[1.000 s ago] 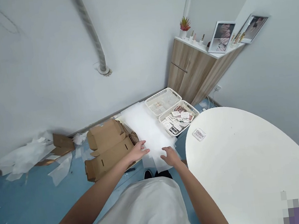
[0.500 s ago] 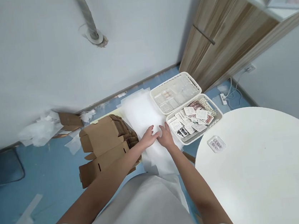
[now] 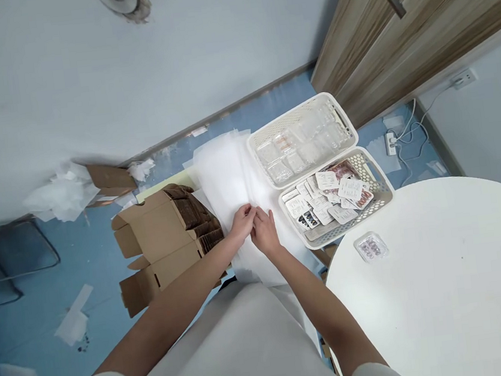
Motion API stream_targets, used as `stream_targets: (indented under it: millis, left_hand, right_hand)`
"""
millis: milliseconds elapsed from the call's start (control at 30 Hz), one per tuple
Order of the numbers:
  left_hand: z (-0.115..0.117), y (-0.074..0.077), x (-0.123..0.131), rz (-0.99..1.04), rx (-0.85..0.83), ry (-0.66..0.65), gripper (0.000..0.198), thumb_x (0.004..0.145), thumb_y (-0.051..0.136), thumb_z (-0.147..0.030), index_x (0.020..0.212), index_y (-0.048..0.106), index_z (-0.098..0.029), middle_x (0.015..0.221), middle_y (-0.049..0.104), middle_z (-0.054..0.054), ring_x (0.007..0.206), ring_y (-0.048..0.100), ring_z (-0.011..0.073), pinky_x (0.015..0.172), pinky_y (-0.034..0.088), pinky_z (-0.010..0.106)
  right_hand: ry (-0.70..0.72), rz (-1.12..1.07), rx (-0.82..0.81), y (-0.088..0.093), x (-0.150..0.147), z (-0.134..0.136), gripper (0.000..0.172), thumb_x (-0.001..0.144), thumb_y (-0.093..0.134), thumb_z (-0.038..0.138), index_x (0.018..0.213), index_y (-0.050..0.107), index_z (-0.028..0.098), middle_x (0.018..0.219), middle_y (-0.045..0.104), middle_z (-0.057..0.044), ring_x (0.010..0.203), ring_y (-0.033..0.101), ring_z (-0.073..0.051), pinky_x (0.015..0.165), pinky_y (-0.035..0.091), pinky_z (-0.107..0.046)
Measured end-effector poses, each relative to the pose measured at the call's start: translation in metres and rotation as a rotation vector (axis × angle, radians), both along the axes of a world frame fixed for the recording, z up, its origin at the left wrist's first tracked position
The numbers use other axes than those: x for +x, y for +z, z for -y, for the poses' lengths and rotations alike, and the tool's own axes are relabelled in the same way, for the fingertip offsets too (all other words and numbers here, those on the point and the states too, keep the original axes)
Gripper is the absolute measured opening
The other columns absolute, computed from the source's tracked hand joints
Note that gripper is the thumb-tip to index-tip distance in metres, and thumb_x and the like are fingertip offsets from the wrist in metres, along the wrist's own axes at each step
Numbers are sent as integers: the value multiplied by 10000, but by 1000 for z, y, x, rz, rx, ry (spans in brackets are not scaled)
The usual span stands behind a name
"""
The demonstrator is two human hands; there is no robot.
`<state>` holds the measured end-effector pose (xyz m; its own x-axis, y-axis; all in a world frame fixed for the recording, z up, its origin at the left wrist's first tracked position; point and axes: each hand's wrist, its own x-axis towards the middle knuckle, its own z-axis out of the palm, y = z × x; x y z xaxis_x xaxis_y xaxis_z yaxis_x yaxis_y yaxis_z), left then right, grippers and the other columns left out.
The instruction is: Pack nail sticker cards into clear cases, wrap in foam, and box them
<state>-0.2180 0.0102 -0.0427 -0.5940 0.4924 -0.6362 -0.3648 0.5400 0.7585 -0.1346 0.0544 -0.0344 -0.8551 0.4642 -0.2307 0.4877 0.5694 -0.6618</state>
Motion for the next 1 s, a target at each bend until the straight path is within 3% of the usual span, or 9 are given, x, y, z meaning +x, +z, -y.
stream_targets:
  millis: [67,167,267,400,533,667,800,1000]
  left_hand:
    - [-5,-4,-2,11,-22,80,208,771,505,-341,851,581,-165,851,623,68,789,586,164,698,452,282]
    - [-13,-9,-6,65,-22,107,209,760,513,-348,783,596,-157,767,625,62,729,587,160,644,456,278]
    - [-17,-11,-8,16,-46,102,201,758,510,-334,784,611,-162,783,635,61,754,593,164,690,456,294]
    - [-14,-11,-10,-146,-111,-58,253,725,537,-224,958,614,-165,1026,611,81,938,561,180,862,407,308]
    - [-8,-11,-9,-168,-147,-109,353,743,509,-179,1092,551,-153,1102,578,91,983,545,170,891,399,292]
    - [-4,-12,-9,-139,-124,-90,344,748,505,-165,1090,544,-154,1089,582,86,971,553,159,877,413,283]
    - [-2,-14,-8,-41,-78,-12,341,742,494,-149,1080,541,-154,1085,586,90,966,560,160,847,437,285]
    - [-5,-15,-7,1,-122,61,352,755,514,-235,1097,521,-152,1049,601,93,937,575,169,823,448,307]
  right_hand:
    - [-60,-58,-41,-4,-1,-5,462,722,401,74,1173,465,154,1179,489,-118,1124,425,-206,973,316,-415]
    - [-157,-85,-57,-11,-1,-14,415,714,403,76,1106,510,161,1141,496,-114,1064,460,-202,901,400,-368]
    - [-171,-50,-4,-13,2,-19,418,720,386,62,1105,511,165,1163,484,-117,1077,449,-218,899,395,-394]
    - [-224,40,166,-6,7,-17,480,748,368,51,1222,405,114,1316,341,-170,1207,319,-269,950,311,-459]
    - [-104,85,165,-4,8,-10,490,770,385,89,1255,367,155,1365,291,-147,1227,285,-273,943,294,-460]
    - [-114,169,91,-11,0,-9,446,766,405,104,1208,434,163,1251,432,-145,1099,413,-272,861,360,-416]
    - [-13,131,32,-16,-3,-12,432,772,354,62,1156,496,196,1082,547,-91,975,487,-216,823,386,-353]
    - [-167,103,168,-15,3,-14,431,749,436,88,1169,484,174,1366,290,-120,1236,257,-271,941,274,-420]
